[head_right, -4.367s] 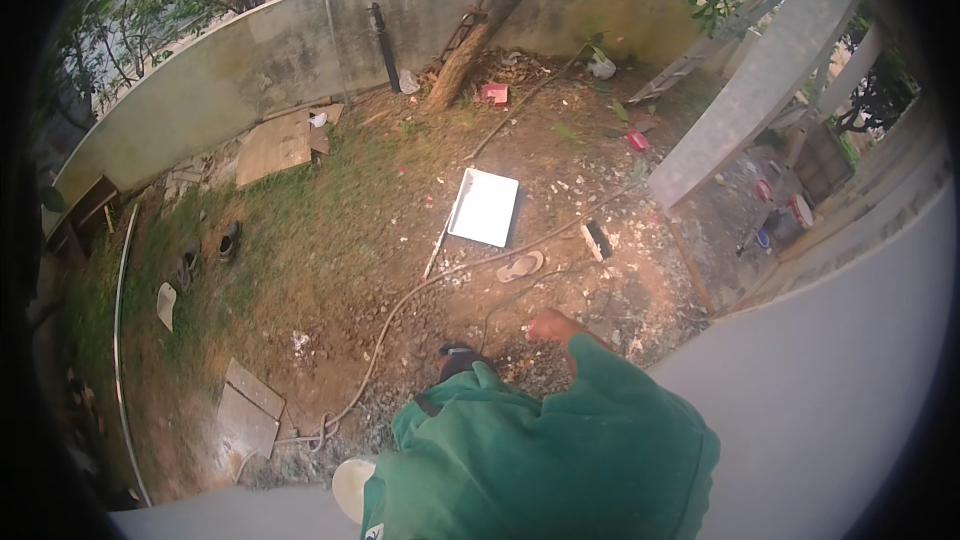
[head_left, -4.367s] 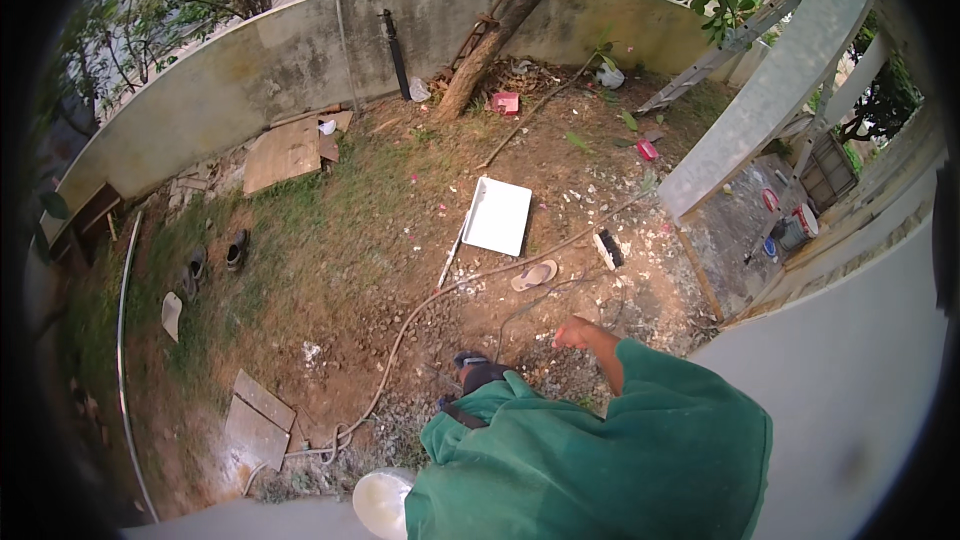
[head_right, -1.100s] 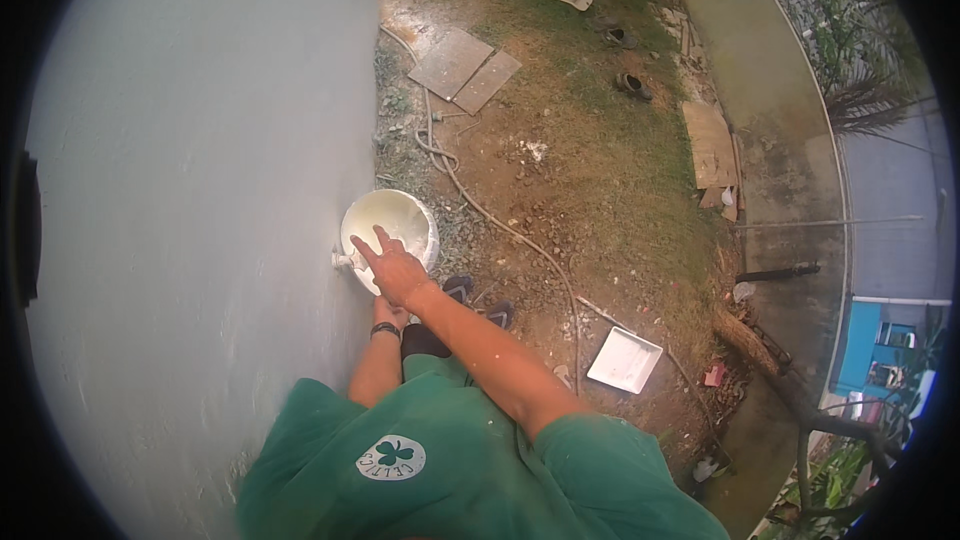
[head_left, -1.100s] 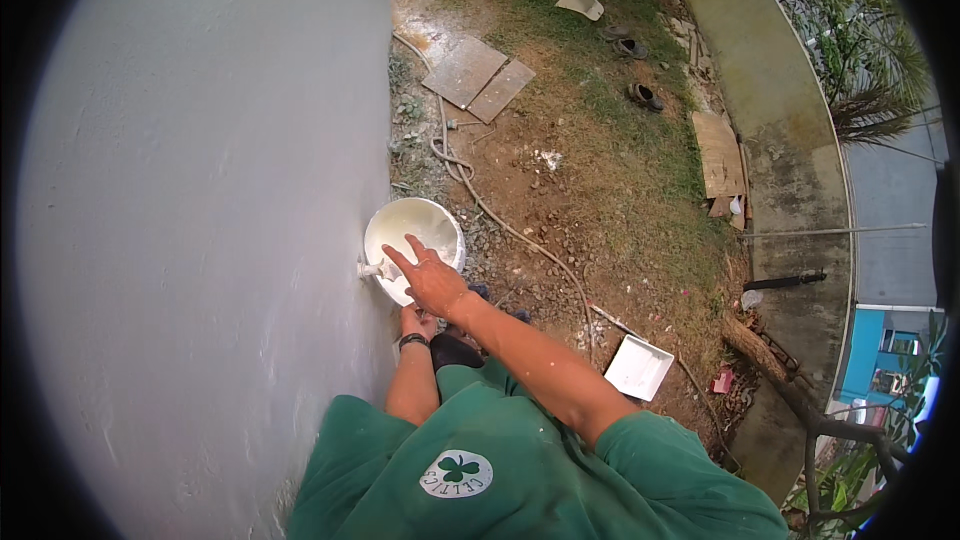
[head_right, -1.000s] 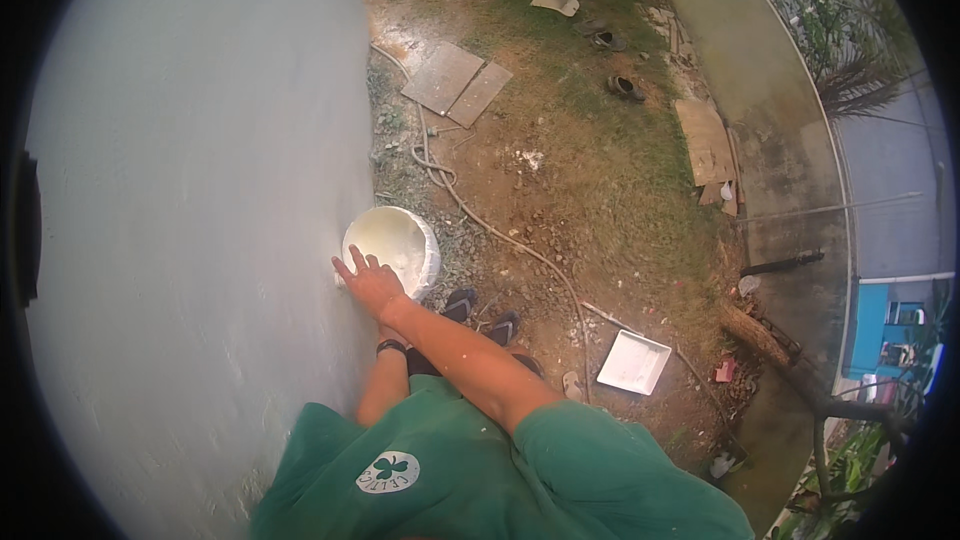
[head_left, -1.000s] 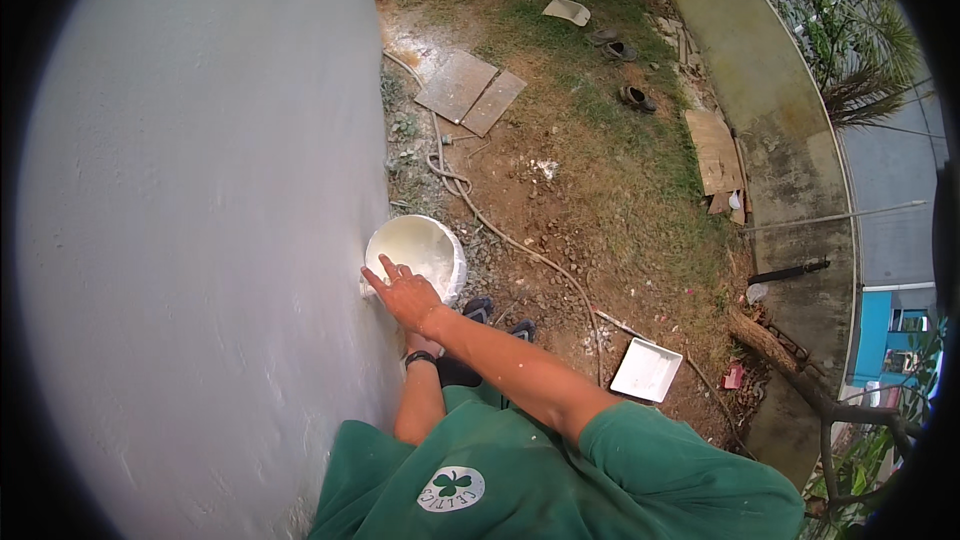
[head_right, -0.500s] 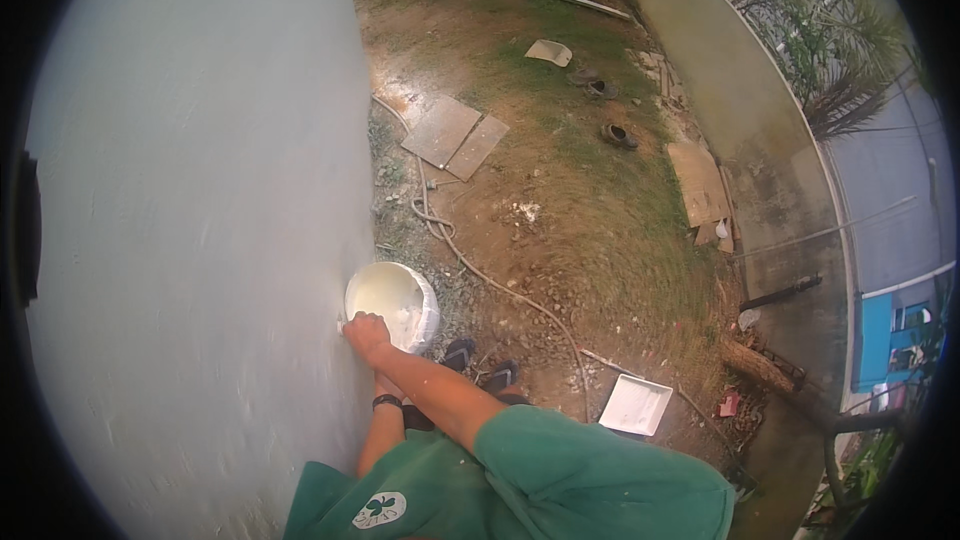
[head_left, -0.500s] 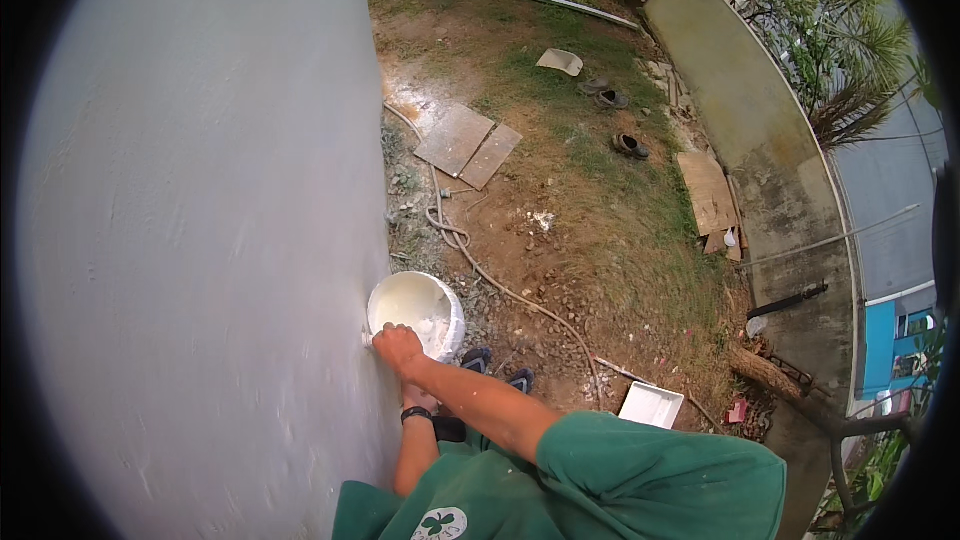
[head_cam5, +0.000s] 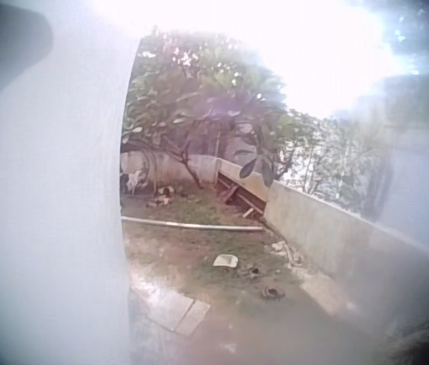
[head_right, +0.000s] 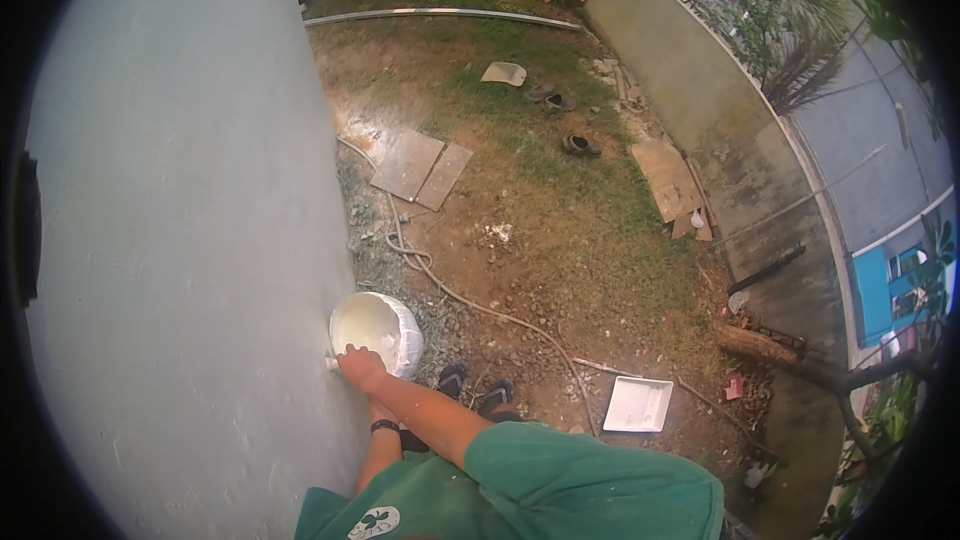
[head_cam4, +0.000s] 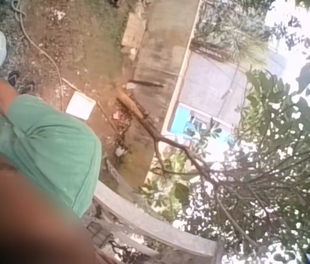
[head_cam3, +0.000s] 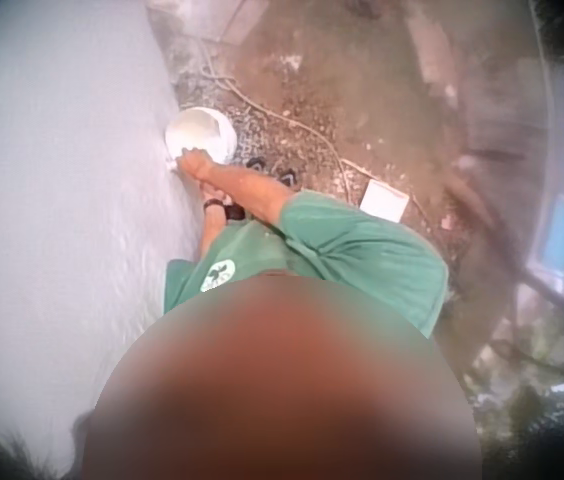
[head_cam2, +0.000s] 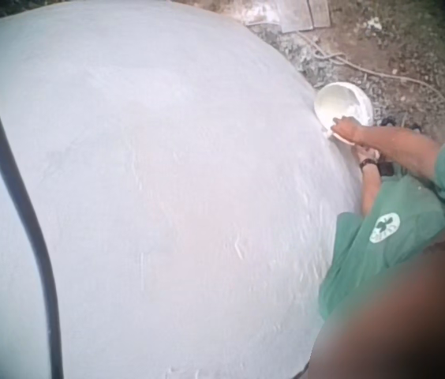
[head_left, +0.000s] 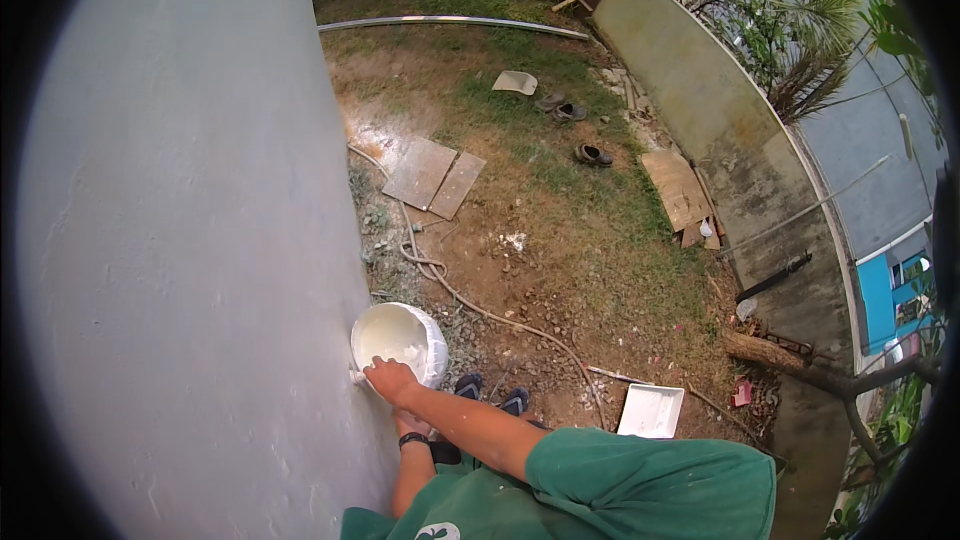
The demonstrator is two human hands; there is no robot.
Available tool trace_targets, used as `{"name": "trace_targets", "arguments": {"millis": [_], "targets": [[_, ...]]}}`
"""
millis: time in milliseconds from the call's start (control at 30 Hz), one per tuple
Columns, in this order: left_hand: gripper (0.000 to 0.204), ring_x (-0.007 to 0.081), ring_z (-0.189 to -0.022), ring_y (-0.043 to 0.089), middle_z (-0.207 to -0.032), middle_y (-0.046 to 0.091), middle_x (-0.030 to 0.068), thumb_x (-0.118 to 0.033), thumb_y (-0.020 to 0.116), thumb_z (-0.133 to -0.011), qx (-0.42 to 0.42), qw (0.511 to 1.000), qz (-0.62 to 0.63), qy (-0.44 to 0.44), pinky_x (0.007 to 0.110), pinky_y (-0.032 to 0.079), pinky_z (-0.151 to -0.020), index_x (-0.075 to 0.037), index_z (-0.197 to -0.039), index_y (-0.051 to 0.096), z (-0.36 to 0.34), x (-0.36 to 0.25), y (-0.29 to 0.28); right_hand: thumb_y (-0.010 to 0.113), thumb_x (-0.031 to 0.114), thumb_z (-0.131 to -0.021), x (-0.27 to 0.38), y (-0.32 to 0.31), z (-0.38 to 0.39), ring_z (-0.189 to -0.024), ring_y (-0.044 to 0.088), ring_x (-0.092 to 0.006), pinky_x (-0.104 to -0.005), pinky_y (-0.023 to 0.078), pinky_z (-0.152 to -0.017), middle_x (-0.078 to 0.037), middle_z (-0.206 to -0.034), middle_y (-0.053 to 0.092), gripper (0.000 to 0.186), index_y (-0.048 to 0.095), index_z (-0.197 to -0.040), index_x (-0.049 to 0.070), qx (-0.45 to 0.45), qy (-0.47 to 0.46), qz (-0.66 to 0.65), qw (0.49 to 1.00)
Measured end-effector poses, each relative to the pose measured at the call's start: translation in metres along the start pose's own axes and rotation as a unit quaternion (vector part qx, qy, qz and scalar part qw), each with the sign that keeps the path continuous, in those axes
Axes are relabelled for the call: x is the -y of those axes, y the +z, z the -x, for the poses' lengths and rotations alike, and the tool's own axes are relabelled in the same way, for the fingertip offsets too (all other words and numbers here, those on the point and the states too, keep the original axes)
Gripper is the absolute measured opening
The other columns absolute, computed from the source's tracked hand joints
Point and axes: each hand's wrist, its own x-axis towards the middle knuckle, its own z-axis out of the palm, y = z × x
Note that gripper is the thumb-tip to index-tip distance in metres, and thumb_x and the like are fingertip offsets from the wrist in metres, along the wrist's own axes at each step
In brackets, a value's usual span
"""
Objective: The person scoops white plaster from a bucket and applies it by hand to a curved concrete wall, smoothing the surface. They repeatedly refill the bucket and continue applying plaster along the wall.
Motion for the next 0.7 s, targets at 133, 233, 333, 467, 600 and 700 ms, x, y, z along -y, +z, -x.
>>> {"name": "trace_targets", "arguments": {"millis": [133,233,333,467,600,700], "targets": [[0.022,0.0255,-0.092,0.068,-0.104,0.069,0.0072,-0.024,0.056,-0.098,-0.071,0.908,0.356,-0.208,0.041,0.057,-0.083,-0.008,-0.107,0.067,-0.007,0.007,-0.008,0.061,0.012,-0.093,-0.005,0.000,0.002,-0.102,0.073,-0.0344,-0.0441,0.063,-0.078,-0.015,-0.112,0.066,0.022,0.070,-0.112,0.007,-0.024,-0.016,-0.006,1.000],[0.031,0.0302,-0.110,0.067,-0.117,0.069,0.0120,-0.025,0.044,-0.106,-0.153,0.891,0.339,-0.259,0.049,0.055,-0.098,-0.005,-0.120,0.062,-0.010,0.011,-0.015,0.060,0.012,-0.093,-0.007,-0.002,0.005,-0.103,0.072,-0.0344,-0.0437,0.063,-0.078,-0.014,-0.115,0.065,0.025,0.068,-0.116,0.008,-0.021,-0.017,-0.011,1.000],[0.031,0.0310,-0.112,0.067,-0.119,0.069,0.0129,-0.020,0.043,-0.103,-0.169,0.904,0.308,-0.243,0.050,0.054,-0.101,-0.003,-0.117,0.064,-0.007,0.014,-0.019,0.058,0.011,-0.094,-0.008,-0.005,0.006,-0.104,0.071,-0.0346,-0.0450,0.063,-0.080,-0.013,-0.121,0.064,0.029,0.065,-0.122,0.010,-0.007,-0.018,-0.004,1.000],[0.032,0.0317,-0.114,0.066,-0.119,0.070,0.0133,-0.019,0.042,-0.103,-0.164,0.902,0.313,-0.248,0.049,0.053,-0.103,-0.002,-0.117,0.065,-0.002,0.012,-0.019,0.060,0.013,-0.093,-0.007,-0.003,0.008,-0.110,0.068,-0.0328,-0.0467,0.062,-0.081,-0.012,-0.119,0.064,0.026,0.068,-0.119,0.011,-0.028,-0.024,0.028,0.999],[0.031,0.0320,-0.118,0.064,-0.123,0.067,0.0149,-0.017,0.044,-0.102,-0.167,0.901,0.307,-0.255,0.048,0.053,-0.104,-0.001,-0.119,0.064,0.000,0.007,-0.020,0.061,0.014,-0.093,-0.006,0.001,0.008,-0.117,0.064,-0.0321,-0.0492,0.061,-0.084,-0.012,-0.118,0.064,0.025,0.069,-0.117,0.012,-0.030,-0.011,0.007,0.999],[0.030,0.0320,-0.120,0.062,-0.126,0.065,0.0167,-0.016,0.047,-0.101,-0.155,0.902,0.313,-0.254,0.048,0.053,-0.104,0.001,-0.120,0.063,0.001,0.008,-0.021,0.062,0.012,-0.093,-0.007,0.002,0.007,-0.117,0.064,-0.0324,-0.0489,0.060,-0.085,-0.012,-0.120,0.064,0.027,0.068,-0.119,0.011,-0.015,-0.016,0.015,1.000]]}}
